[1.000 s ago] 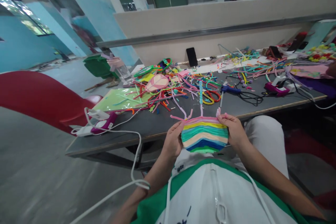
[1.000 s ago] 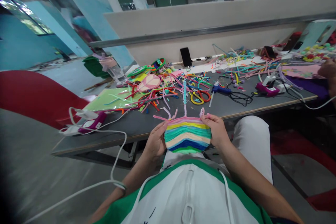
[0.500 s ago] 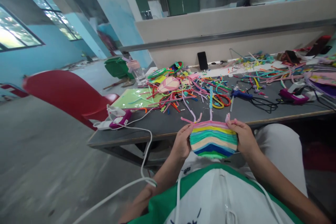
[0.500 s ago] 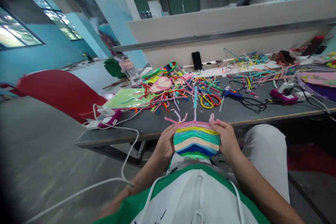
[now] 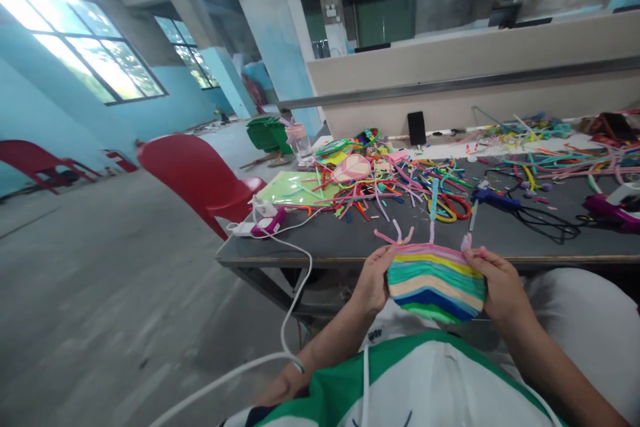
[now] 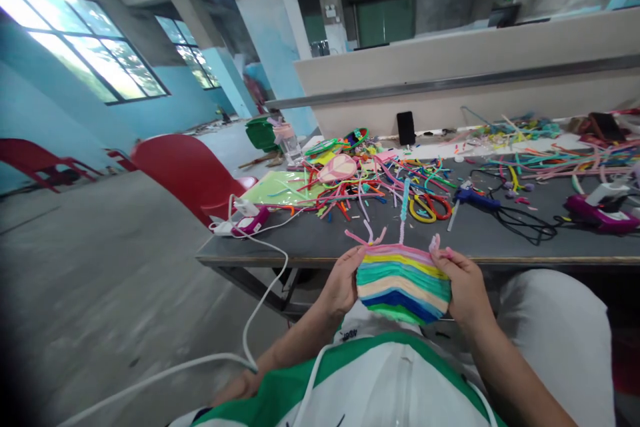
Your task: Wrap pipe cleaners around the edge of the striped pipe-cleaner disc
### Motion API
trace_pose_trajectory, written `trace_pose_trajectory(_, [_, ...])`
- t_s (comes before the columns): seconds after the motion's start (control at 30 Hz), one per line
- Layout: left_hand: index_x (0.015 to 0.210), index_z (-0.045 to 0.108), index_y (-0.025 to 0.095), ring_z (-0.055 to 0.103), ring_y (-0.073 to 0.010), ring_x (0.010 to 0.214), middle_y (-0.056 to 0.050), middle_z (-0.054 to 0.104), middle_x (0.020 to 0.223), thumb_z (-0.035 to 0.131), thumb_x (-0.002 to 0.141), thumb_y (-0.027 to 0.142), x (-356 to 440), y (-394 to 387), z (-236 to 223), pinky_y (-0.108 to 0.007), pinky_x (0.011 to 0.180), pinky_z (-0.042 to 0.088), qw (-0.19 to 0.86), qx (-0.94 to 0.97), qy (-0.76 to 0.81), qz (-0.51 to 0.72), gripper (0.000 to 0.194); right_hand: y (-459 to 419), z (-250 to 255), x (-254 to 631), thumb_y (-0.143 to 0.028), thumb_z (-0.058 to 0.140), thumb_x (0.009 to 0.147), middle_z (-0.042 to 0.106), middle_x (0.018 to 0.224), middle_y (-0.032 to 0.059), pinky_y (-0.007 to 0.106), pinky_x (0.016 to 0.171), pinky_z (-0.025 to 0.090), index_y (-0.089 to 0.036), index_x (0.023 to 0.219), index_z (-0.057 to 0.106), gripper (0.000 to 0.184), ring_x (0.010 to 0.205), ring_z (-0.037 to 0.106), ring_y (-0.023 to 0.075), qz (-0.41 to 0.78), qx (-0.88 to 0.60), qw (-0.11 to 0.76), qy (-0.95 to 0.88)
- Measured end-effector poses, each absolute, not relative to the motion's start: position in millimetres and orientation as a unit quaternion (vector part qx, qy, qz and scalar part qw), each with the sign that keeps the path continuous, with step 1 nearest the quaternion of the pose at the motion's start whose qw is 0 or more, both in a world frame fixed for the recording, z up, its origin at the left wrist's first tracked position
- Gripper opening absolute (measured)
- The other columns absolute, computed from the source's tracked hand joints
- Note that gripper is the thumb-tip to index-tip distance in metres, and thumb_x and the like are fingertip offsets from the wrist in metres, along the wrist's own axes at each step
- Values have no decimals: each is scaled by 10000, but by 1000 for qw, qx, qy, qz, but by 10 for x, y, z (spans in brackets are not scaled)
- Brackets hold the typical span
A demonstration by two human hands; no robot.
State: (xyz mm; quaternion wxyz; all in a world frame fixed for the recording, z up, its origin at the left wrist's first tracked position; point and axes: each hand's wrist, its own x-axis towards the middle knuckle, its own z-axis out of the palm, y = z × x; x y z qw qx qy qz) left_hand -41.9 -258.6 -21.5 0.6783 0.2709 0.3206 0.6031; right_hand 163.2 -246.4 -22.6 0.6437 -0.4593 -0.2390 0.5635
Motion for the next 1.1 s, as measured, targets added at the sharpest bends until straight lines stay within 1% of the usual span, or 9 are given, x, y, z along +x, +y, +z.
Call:
trace_pose_trajectory(0.23, [854,645,114,675,-210,727,-88,706,792,707,733,359,-381,-2584,-275,-354,765,504,668,283,305,617,280,-2493,-175,1624,-243,867,420,676,599,-16,260,476,470,-208,651,694,290,501,593,152,580,-464,632,-221])
trace_pose_trajectory(0.43, [842,645,115,677,-198,739,-81,711,791,687,759,337,-363,-2570,-304,-338,758,518,669,293,298,614,241,-2523,-193,1630,-287,832,527,618,558,-43,232,477,439,-213,649,671,215,484,538,119,571,-439,636,-276])
trace_pose_trajectory(0.57, [871,656,128,678,-199,733,-73,715,810,708,733,355,-445,-2502,-203,-339,746,522,672,304,321,594,271,-2519,-172,1610,-349,787,610,629,623,-33,234,556,450,-200,650,668,195,576,549,123,570,-419,603,-368])
trace_pose_trajectory(0.67, [860,666,114,666,-190,671,-85,710,780,722,711,363,-582,-2413,-81,-332,692,526,676,334,346,558,295,-2523,-77,1690,-357,765,639,672,734,-7,240,654,468,-184,767,710,222,698,587,142,569,-423,527,-468])
trace_pose_trajectory(0.8, [812,675,106,635,-163,603,-80,690,713,727,701,358,-825,-2261,128,-278,611,499,672,418,385,475,281,-2546,140,1974,-314,772,617,697,1021,46,349,834,472,-200,1013,703,417,944,613,239,581,-399,359,-612])
trace_pose_trajectory(0.87, [724,666,110,573,-126,497,-52,646,607,723,697,374,-922,-2163,257,-227,508,439,653,484,420,404,271,-2562,261,2099,-318,755,631,712,997,57,388,839,464,-226,1030,704,413,926,624,264,471,-470,386,-639])
trace_pose_trajectory(0.97, [617,643,123,439,-79,408,-5,544,495,727,680,370,-966,-1994,470,-191,416,297,581,614,440,304,269,-2609,433,2118,-287,655,744,697,1033,58,396,892,415,-253,1054,685,314,958,606,254,212,-500,427,-723])
trace_pose_trajectory(1.03, [553,626,126,373,-68,399,14,486,456,726,671,359,-918,-1883,615,-196,408,239,512,698,436,246,280,-2657,524,2023,-246,592,798,696,993,67,388,872,399,-229,974,694,204,954,589,246,71,-476,380,-790])
trace_pose_trajectory(1.1, [570,646,129,387,-80,428,13,496,475,699,689,350,-823,-1792,753,-201,430,249,450,760,423,201,256,-2700,588,1898,-228,564,827,692,878,68,395,840,376,-217,855,692,131,916,570,247,-30,-489,310,-815])
